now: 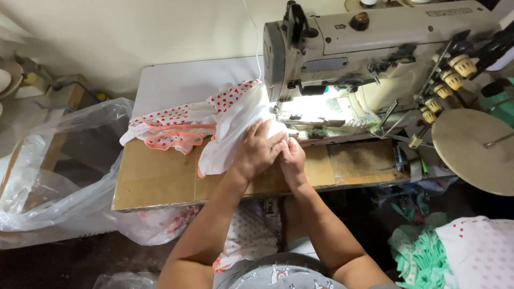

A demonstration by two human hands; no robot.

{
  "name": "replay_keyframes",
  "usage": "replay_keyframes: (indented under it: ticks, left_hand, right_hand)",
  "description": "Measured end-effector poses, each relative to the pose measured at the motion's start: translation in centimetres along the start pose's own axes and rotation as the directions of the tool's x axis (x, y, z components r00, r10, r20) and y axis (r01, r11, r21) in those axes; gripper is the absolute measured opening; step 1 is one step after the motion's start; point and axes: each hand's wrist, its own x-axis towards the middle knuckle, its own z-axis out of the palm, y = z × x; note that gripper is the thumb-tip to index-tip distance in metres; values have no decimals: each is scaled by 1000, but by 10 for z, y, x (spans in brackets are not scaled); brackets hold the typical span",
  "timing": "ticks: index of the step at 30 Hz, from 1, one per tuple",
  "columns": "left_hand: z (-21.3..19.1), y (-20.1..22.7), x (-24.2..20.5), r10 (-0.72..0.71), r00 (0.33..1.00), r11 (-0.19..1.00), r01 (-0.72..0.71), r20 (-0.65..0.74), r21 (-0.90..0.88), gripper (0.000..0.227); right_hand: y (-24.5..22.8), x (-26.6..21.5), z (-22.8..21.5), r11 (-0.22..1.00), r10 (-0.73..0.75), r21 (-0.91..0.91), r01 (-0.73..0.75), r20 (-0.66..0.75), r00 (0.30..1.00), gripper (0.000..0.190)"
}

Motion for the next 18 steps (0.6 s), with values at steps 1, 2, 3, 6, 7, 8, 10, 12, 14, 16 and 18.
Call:
replay_keyframes:
  ticks: [1, 2, 3, 6, 7, 8, 10, 12, 14, 16, 18]
  left_hand:
    - [3, -4, 3, -9, 1000, 1000, 9, 24, 3, 41]
    - [5, -10, 8, -18, 999, 1000, 18, 45, 11, 41]
    - [2, -12, 15, -22, 999, 1000, 21, 40, 18, 41]
    - [2, -18, 24, -37, 999, 997, 38, 16, -62, 37]
    - [8, -20, 22, -66, 994, 991, 76, 92, -110, 35]
    - [13, -24, 19, -106, 981, 980, 131, 161, -151, 35]
    - [-5, -49, 4, -157, 976, 771, 218, 153, -598, 57]
    - [-11, -103, -17, -191, 972, 373, 200, 136, -906, 85]
    - [-8, -187, -43, -252, 948, 921, 173, -195, -348, 105]
    - [-42, -174, -45, -684, 721, 681, 685, 109, -260, 99]
    - [-59, -164, -59, -915, 246, 243, 969, 320, -49, 106]
  right_hand:
    - [14, 2, -5, 995, -44, -87, 43, -6, 999, 29]
    - [28, 7, -7, 981, -92, -170, 89, -8, 996, 28]
    - [17, 3, -8, 982, -96, -166, 94, -1, 995, 28]
    - [1, -12, -13, 974, -72, -214, 73, 16, 997, 21]
    - [6, -17, -17, 962, -93, -255, 95, 18, 996, 17]
    - [11, -20, -18, 948, -116, -294, 121, 34, 993, 14]
    - [24, -28, -20, 936, -174, -287, 203, 122, 977, 12]
    - [39, -33, -25, 920, -230, -274, 279, 198, 953, 11]
    - [55, -35, -30, 849, -284, -366, 381, 291, 913, 9]
    - [51, -39, -27, 831, -314, -350, 432, 346, 884, 10]
    - [52, -37, -27, 806, -354, -330, 491, 395, 848, 12]
